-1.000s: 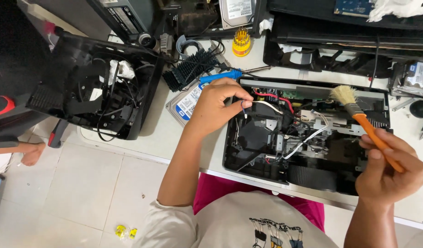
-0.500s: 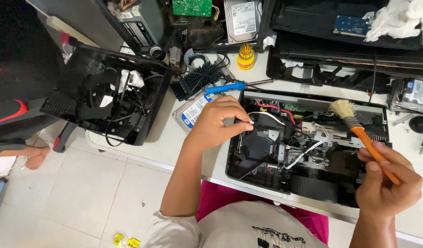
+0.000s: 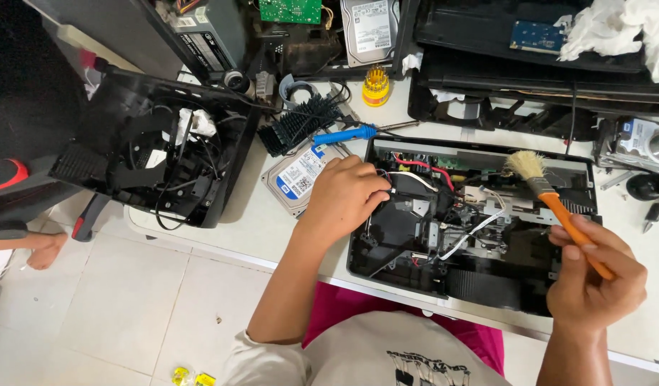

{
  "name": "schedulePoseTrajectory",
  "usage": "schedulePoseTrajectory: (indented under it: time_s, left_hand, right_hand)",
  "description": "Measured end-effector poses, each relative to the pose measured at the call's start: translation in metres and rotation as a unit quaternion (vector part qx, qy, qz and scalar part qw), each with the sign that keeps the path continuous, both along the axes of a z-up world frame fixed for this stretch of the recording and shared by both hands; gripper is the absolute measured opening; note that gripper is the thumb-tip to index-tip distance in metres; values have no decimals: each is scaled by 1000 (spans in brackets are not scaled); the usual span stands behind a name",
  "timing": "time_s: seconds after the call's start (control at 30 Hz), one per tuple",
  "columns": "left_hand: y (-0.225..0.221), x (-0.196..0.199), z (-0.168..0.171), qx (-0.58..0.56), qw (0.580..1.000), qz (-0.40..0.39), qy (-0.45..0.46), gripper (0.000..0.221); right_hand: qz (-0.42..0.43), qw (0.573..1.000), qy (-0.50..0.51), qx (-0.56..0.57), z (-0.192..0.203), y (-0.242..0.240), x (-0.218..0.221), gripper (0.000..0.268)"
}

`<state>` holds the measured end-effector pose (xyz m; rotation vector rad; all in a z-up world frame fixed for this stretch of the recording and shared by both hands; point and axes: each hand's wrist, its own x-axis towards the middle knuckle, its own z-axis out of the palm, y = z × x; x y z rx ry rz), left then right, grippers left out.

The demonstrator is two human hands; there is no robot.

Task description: Cleaning and disassembling the internal components of a projector using a brush and a hand tool.

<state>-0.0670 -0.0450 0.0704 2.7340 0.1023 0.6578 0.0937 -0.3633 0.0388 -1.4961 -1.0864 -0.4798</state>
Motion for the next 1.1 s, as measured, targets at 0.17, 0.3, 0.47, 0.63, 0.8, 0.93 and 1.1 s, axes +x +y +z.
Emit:
schedulePoseTrajectory:
  time_s: [0.17, 0.3, 0.47, 0.63, 0.8, 0.93, 1.1]
  left_hand:
    - [-5, -3, 2, 15, 1000, 6, 9, 3]
    - [-6, -3, 11, 24, 999, 26, -35, 10]
    - [2, 0, 9, 94, 995, 22, -39, 14]
    - [7, 3, 7, 113, 994, 1, -5, 22]
    - [4, 10, -1, 126, 992, 7, 18, 27]
    - [-3, 12, 2, 191, 981, 14, 26, 13]
    - [-24, 5, 17, 191, 980, -12, -45, 21]
  right_hand:
    - [-1, 1000, -1, -6, 2, -1, -3, 18]
    - [5, 1000, 9, -3, -3, -4, 0, 17]
    - [-2, 1000, 8, -6, -7, -6, 1, 17]
    - [3, 1000, 9, -3, -5, -4, 0, 17]
    - [4, 1000, -10, -3, -4, -4, 0, 18]
    - [0, 1000, 10, -4, -8, -7, 2, 19]
    - [-14, 1000, 14, -11, -3, -6, -1, 19]
